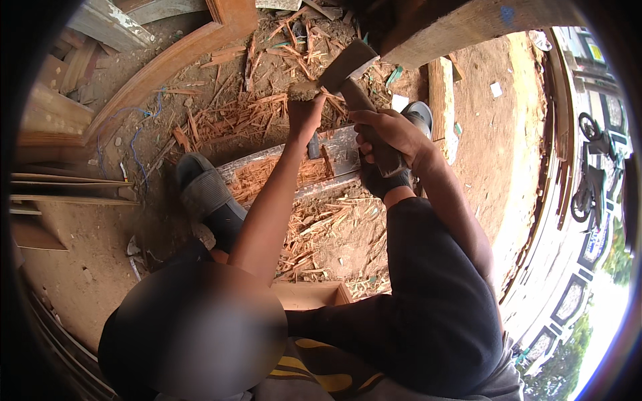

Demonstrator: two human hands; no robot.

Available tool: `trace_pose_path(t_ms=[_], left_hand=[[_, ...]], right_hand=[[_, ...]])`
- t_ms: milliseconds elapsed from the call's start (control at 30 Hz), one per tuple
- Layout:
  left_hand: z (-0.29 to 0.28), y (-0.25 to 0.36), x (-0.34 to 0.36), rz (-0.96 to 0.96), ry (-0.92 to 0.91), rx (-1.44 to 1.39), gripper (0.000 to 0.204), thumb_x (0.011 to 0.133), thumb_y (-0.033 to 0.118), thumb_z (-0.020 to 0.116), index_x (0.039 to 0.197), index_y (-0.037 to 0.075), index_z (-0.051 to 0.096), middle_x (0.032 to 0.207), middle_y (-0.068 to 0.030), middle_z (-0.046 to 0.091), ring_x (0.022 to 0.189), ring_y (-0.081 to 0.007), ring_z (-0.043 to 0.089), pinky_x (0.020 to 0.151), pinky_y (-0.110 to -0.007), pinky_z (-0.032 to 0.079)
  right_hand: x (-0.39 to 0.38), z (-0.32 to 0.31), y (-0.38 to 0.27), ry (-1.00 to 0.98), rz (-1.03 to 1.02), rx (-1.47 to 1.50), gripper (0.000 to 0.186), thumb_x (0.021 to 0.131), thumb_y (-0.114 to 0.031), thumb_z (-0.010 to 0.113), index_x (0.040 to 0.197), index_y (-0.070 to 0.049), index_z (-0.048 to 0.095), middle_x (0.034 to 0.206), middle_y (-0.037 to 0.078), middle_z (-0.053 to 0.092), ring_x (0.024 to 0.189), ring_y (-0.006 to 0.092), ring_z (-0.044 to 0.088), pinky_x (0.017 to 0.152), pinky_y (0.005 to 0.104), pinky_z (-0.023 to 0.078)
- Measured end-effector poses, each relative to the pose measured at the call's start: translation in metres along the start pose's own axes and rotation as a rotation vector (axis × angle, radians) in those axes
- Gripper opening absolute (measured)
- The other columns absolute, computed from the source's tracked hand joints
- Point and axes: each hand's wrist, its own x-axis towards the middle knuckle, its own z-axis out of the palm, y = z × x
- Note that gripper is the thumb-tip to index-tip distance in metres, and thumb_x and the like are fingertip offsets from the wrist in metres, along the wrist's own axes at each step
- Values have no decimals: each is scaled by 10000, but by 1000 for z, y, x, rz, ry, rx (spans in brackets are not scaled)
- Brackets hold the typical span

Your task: The person sits on the ground and uses a small axe to repeatedly strike a piece of wood placed on a wooden block. Wood chips accumulate around the work area as the person continues to chip away at the wood.

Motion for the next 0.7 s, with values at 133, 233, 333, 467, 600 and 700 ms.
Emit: trace_pose_path(t_ms=[133, 233, 333, 467, 600, 700], left_hand=[[-6, 18, -18, -94, -78, -24, 287, 781, 245, 628, 599, 133, 437, 479, 62, 347, 393, -43, 315, 377, -237, 224], [-17, 26, -22, -200, -222, 11, 291, 803, 275, 596, 637, 138, 401, 517, 52, 319, 448, -67, 310, 444, -250, 266], [-56, 20, -48, -100, -334, -122, 325, 832, 212, 556, 587, 140, 356, 508, 34, 340, 450, -93, 308, 453, -277, 251], [-52, 15, -129, 257, -90, 201, 186, 828, 192, 585, 709, 78, 498, 697, 18, 508, 644, -104, 464, 593, -276, 365], [-49, 24, -134, 321, -169, 185, 141, 822, 159, 602, 763, 62, 519, 722, 9, 523, 668, -108, 479, 614, -272, 379], [-40, 42, -126, 229, -308, -102, 107, 838, 112, 552, 774, 40, 505, 645, -7, 464, 587, -102, 442, 566, -267, 353]], right_hand=[[5, -33, 51, 23, -61, -117, 251, 866, -252, 562, 810, -12, 514, 620, 56, 520, 476, 129, 511, 401, 257, 445], [9, -48, 72, 18, 58, -74, 270, 863, -265, 548, 775, -11, 525, 616, 71, 539, 485, 164, 534, 424, 287, 450], [7, -49, 74, -26, 63, 0, 287, 860, -277, 538, 757, -10, 528, 612, 75, 544, 487, 177, 540, 436, 305, 453], [10, -67, 83, 9, 49, -100, 293, 859, -280, 527, 752, -8, 528, 613, 84, 548, 493, 179, 545, 445, 311, 458], [33, -74, 92, -117, -74, -223, 288, 859, -278, 522, 756, -9, 522, 628, 88, 554, 503, 178, 550, 448, 311, 461], [22, -72, 91, -119, -25, -60, 292, 860, -284, 515, 742, -17, 512, 638, 88, 552, 508, 174, 552, 453, 307, 462]])
